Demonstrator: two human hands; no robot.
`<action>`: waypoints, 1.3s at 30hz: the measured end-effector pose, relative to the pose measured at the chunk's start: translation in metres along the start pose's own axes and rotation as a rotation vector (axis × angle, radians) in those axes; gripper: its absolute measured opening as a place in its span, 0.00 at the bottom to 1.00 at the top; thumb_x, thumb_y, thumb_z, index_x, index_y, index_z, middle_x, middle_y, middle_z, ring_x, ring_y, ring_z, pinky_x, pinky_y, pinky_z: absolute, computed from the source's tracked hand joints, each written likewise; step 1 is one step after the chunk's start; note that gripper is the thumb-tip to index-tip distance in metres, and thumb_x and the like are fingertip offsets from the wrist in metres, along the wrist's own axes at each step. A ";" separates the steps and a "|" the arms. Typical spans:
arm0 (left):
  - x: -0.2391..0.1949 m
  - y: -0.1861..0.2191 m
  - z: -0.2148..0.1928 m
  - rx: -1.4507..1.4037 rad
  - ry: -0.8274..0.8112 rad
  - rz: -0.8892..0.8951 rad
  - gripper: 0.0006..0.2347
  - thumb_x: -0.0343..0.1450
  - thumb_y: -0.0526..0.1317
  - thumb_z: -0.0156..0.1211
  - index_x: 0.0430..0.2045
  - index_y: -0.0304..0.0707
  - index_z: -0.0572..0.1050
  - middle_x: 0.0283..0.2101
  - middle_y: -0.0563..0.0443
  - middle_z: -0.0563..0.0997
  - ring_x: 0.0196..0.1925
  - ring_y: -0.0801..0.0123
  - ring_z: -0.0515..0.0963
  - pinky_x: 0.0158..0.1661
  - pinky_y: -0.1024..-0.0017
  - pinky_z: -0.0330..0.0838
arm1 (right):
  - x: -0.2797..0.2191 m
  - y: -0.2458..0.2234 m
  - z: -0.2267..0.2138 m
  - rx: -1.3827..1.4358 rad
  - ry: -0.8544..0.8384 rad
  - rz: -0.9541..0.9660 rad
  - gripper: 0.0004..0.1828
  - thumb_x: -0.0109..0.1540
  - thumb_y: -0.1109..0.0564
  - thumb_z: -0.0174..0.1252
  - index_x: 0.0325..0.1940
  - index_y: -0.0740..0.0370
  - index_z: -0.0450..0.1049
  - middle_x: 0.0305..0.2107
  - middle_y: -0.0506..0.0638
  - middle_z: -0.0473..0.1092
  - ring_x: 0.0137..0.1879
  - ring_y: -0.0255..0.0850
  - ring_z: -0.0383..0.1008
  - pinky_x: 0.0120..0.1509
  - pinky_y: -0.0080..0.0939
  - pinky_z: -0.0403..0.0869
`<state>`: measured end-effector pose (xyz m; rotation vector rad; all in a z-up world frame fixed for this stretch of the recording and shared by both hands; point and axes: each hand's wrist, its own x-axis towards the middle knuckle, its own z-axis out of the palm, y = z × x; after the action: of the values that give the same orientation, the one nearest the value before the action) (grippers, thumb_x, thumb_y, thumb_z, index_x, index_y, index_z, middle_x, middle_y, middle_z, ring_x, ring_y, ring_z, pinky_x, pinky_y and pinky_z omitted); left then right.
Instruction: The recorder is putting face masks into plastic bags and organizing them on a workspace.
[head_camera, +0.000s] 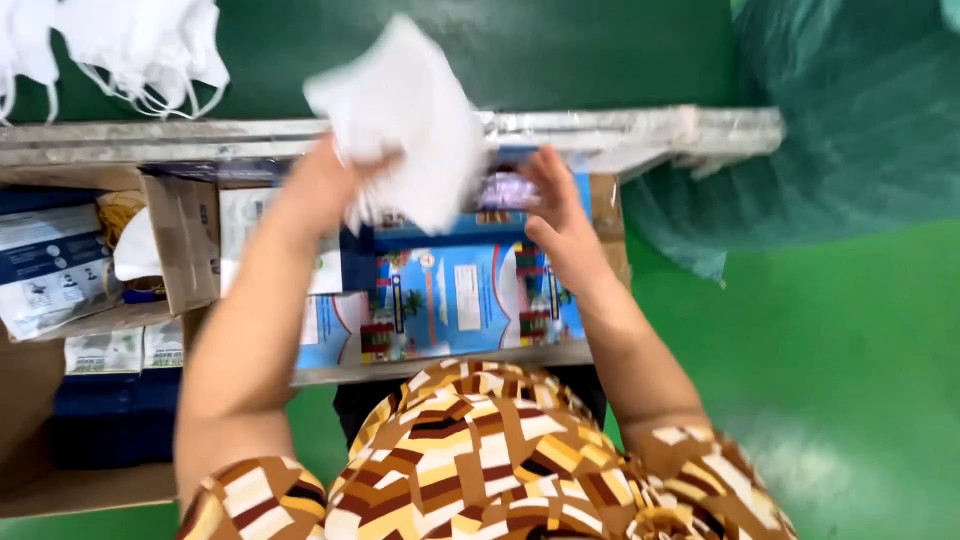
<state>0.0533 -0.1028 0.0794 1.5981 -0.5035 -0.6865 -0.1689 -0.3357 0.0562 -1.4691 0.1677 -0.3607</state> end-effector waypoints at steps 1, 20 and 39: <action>-0.017 -0.013 0.016 -0.060 -0.049 -0.024 0.19 0.70 0.37 0.67 0.56 0.32 0.74 0.52 0.51 0.82 0.54 0.69 0.79 0.56 0.68 0.73 | 0.005 -0.005 0.017 0.114 -0.054 0.049 0.38 0.65 0.60 0.61 0.76 0.58 0.53 0.69 0.51 0.59 0.74 0.39 0.60 0.76 0.42 0.63; -0.088 -0.102 0.084 0.987 0.138 0.444 0.31 0.65 0.43 0.75 0.63 0.48 0.67 0.64 0.50 0.69 0.74 0.45 0.61 0.70 0.26 0.39 | -0.070 0.134 0.054 -0.211 -0.197 0.109 0.45 0.56 0.59 0.73 0.72 0.61 0.57 0.59 0.57 0.66 0.65 0.50 0.68 0.71 0.47 0.67; -0.070 -0.184 -0.002 1.056 0.523 -0.042 0.12 0.70 0.37 0.59 0.46 0.31 0.76 0.41 0.34 0.76 0.42 0.40 0.77 0.41 0.49 0.72 | -0.032 0.080 0.020 -0.686 -0.195 0.184 0.15 0.61 0.55 0.68 0.52 0.55 0.81 0.40 0.51 0.79 0.47 0.53 0.79 0.52 0.54 0.75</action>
<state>-0.0082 -0.0287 -0.0924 2.6677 -0.4557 0.0555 -0.1810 -0.3010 -0.0247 -2.1343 0.2851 0.0033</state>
